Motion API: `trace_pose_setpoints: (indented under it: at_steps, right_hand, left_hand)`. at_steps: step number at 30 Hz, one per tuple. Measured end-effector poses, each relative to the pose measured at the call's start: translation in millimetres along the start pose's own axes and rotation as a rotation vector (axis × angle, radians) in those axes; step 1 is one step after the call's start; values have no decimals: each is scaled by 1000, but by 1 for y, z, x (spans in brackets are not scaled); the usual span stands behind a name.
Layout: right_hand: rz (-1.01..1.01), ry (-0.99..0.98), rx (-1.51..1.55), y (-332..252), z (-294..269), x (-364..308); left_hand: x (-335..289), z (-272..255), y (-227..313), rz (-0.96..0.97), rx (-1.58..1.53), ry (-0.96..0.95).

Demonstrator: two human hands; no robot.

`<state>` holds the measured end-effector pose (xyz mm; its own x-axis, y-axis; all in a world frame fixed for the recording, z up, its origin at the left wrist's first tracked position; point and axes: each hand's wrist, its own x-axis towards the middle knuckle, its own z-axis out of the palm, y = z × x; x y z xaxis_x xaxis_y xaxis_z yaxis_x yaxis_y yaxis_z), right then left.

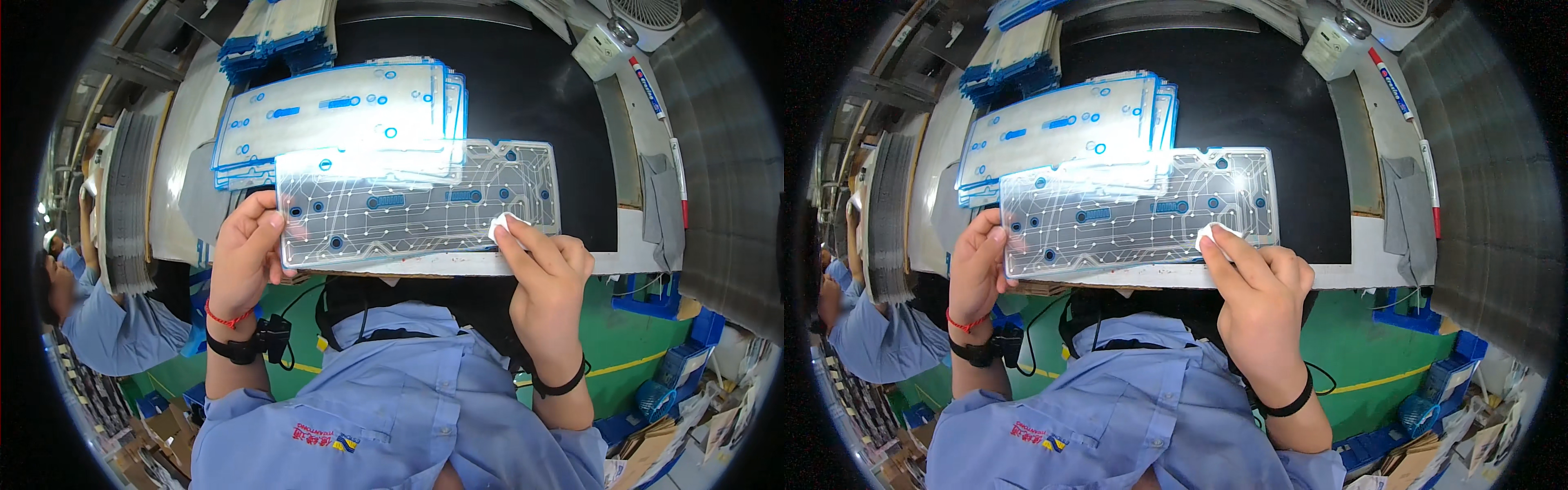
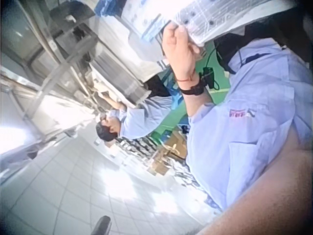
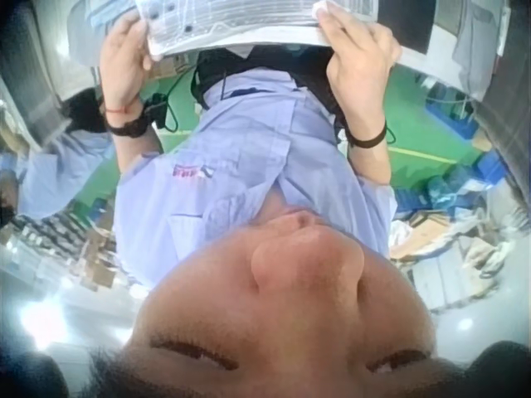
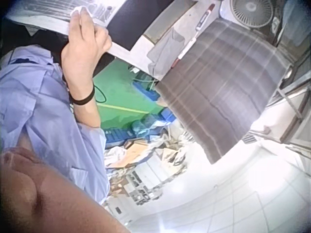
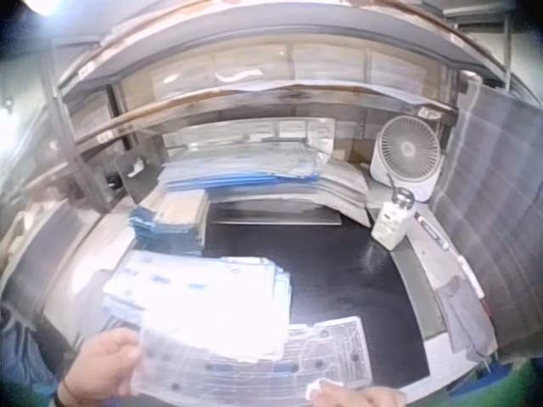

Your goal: Cleaning and inspecting metal circuit plates at a workbench using a cloth.

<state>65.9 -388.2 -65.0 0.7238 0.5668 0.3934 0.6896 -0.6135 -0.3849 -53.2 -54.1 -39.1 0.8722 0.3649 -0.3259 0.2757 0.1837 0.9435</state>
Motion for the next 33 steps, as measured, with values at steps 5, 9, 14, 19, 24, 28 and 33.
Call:
trace_pose_setpoints:
  at_steps: [5,9,14,19,24,28,33]
  right_hand:
    - [-41,-15,39,-9,1,3]
    - [-142,-34,107,-25,9,8]
    - [-274,-84,146,-55,27,21]
    - [-296,-99,68,-83,51,41]
    - [-395,-103,125,-98,61,41]
    - [-320,-102,-1,-75,42,36]
    - [-385,-77,5,-87,62,59]
  left_hand:
    - [-15,0,0,-97,115,-34]
    - [-43,4,-4,-214,148,-119]
    - [-49,4,-17,-221,120,-129]
    - [-49,4,-18,-227,106,-128]
    - [-48,5,-20,-228,79,-115]
    - [-50,5,-20,-228,81,-106]
    - [-47,4,-22,-203,99,-110]
